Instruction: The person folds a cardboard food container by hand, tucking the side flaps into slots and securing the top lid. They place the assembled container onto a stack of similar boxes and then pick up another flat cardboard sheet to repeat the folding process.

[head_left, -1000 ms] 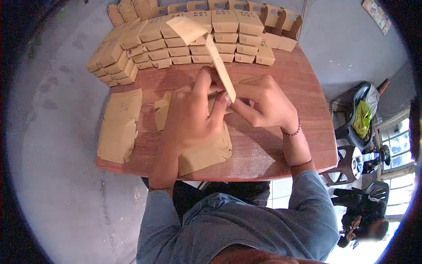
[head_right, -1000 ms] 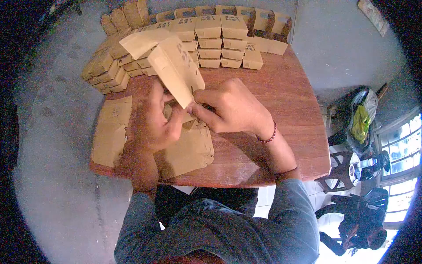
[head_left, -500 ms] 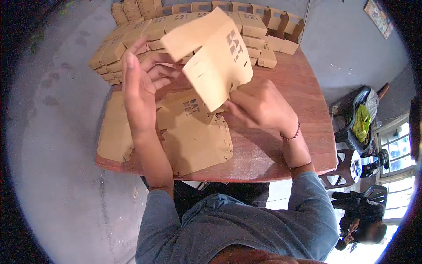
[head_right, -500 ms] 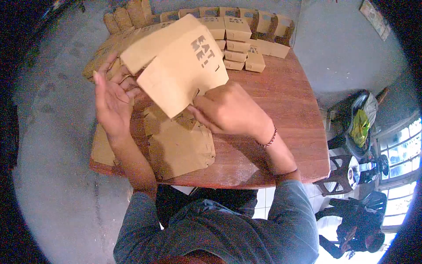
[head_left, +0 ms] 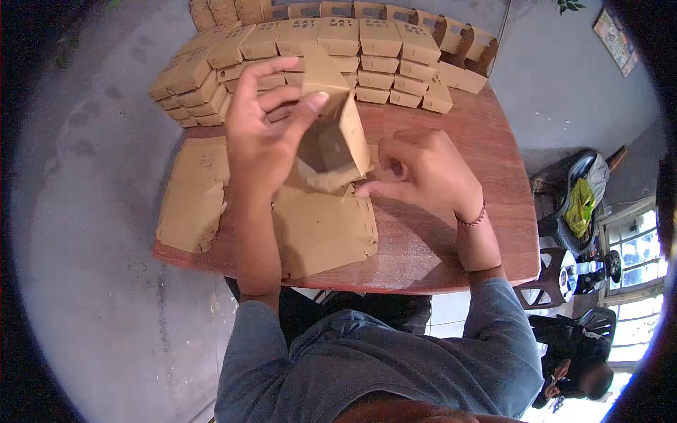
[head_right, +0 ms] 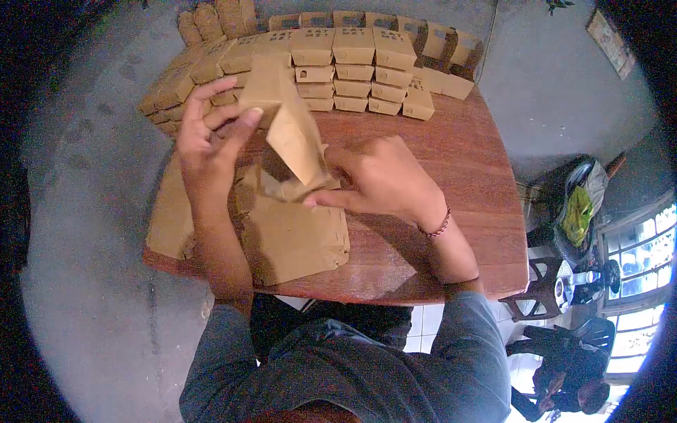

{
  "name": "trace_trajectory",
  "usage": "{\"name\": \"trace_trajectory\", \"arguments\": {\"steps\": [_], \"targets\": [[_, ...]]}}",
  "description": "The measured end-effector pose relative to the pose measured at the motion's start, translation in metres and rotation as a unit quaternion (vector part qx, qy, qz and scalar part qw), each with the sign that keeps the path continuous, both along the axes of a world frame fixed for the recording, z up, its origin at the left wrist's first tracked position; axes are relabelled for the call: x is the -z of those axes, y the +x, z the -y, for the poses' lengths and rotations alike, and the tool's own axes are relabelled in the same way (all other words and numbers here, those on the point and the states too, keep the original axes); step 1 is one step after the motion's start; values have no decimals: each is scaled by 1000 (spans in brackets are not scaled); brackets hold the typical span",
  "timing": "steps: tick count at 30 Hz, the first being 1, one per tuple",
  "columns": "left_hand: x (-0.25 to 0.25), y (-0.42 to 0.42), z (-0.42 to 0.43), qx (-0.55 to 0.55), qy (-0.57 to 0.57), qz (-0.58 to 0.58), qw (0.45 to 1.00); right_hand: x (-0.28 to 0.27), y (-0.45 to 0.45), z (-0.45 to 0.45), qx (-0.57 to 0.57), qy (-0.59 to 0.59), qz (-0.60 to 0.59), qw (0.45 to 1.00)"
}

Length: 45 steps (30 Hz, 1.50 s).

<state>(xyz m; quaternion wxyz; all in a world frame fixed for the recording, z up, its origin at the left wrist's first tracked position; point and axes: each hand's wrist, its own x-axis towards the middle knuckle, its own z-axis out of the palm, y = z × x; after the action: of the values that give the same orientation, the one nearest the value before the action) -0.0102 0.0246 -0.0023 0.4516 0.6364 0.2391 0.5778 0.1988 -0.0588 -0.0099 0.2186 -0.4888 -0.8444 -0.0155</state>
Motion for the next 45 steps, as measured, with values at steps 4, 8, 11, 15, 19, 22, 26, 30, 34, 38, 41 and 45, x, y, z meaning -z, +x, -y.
{"name": "trace_trajectory", "arguments": {"steps": [4, 8, 11, 15, 19, 22, 26, 30, 34, 38, 41, 45], "targets": [[7, 20, 10, 12, -11, -4, 1000, 1, -11, 6, 25, 165, -160, 973], [17, 33, 11, 62, 0, 24, 998, 11, -10, -1, 60, 197, -216, 955], [17, 35, 14, 75, -5, 12, 997, 5, -10, 2, 61, 218, -215, 950], [22, 39, 15, 73, 24, 27, 997, 0, -13, 8, 47, 221, -163, 960], [20, 39, 16, 64, 7, 43, 997, 9, -10, 5, 87, 248, -120, 957], [20, 36, 15, 81, -13, 69, 994, 7, -11, 5, 93, 269, -106, 953], [20, 30, 12, 112, -11, 76, 991, 11, -9, 0, 72, 278, -172, 942], [17, 25, 13, 119, -14, 35, 992, 8, -7, 4, 66, 165, -318, 931], [18, 25, 13, 156, -1, 14, 988, 5, -10, 7, 87, 125, -393, 907], [19, 27, 18, 141, 4, 6, 990, 6, -15, 7, 78, 164, -377, 908], [18, 26, 21, 112, 18, -27, 993, 10, -14, 6, 79, 178, -350, 917], [20, 25, 22, 109, 31, -39, 993, 13, -13, 6, 56, 182, -353, 916]]}}
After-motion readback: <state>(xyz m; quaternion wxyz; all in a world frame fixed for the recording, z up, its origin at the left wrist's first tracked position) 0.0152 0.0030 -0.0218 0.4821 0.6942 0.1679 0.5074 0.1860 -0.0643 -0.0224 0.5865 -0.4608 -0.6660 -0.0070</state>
